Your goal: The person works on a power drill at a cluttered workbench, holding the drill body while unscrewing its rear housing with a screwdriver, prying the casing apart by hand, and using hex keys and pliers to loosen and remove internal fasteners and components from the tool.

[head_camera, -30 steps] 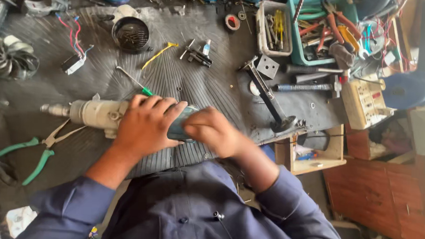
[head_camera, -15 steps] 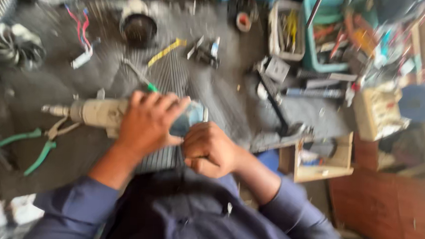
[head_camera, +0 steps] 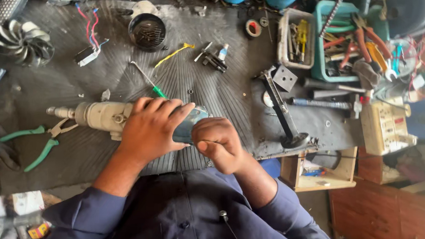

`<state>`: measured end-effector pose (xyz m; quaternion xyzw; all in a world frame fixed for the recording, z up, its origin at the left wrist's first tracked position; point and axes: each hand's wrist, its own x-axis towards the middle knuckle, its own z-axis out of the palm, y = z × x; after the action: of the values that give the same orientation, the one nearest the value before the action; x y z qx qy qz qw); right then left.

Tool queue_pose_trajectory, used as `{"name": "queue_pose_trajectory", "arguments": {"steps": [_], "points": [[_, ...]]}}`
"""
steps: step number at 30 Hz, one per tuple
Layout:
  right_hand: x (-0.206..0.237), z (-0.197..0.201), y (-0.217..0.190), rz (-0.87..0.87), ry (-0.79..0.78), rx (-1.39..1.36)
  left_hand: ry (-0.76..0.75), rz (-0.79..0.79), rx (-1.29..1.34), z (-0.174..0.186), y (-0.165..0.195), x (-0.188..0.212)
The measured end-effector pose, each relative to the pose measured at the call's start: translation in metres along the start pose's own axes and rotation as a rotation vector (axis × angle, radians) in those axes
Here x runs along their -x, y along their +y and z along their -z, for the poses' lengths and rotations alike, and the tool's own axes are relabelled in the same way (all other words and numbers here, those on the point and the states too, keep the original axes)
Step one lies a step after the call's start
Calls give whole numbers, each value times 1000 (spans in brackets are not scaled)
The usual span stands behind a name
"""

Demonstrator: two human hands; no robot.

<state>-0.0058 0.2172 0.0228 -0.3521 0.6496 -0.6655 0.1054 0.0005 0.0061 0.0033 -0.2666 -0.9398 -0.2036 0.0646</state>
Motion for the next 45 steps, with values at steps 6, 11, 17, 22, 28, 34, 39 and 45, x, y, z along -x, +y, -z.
{"name": "queue_pose_trajectory", "arguments": {"steps": [6,11,17,22,28,34,39,45], "points": [[-23,0,-26,-69,-81,-98,13,-3,-5,-3,-9,2],[-31,16,-54,-284,-177,-341,17,15,14,-6,-11,1],[-17,30,-25,-298,-44,-537,45,17,20,-11,-9,6],[-9,24,-21,-314,-147,-358,31,37,5,-13,-1,10],[-18,16,-10,-413,-368,-166,181,-4,-174,-16,7,7],[10,50,-9,-101,-371,-386,19,23,-120,-27,10,3],[18,17,8,-258,-335,50,75,-12,-205,-30,14,6],[40,83,-17,-141,-371,-394,78,67,-100,-23,8,7]]}}
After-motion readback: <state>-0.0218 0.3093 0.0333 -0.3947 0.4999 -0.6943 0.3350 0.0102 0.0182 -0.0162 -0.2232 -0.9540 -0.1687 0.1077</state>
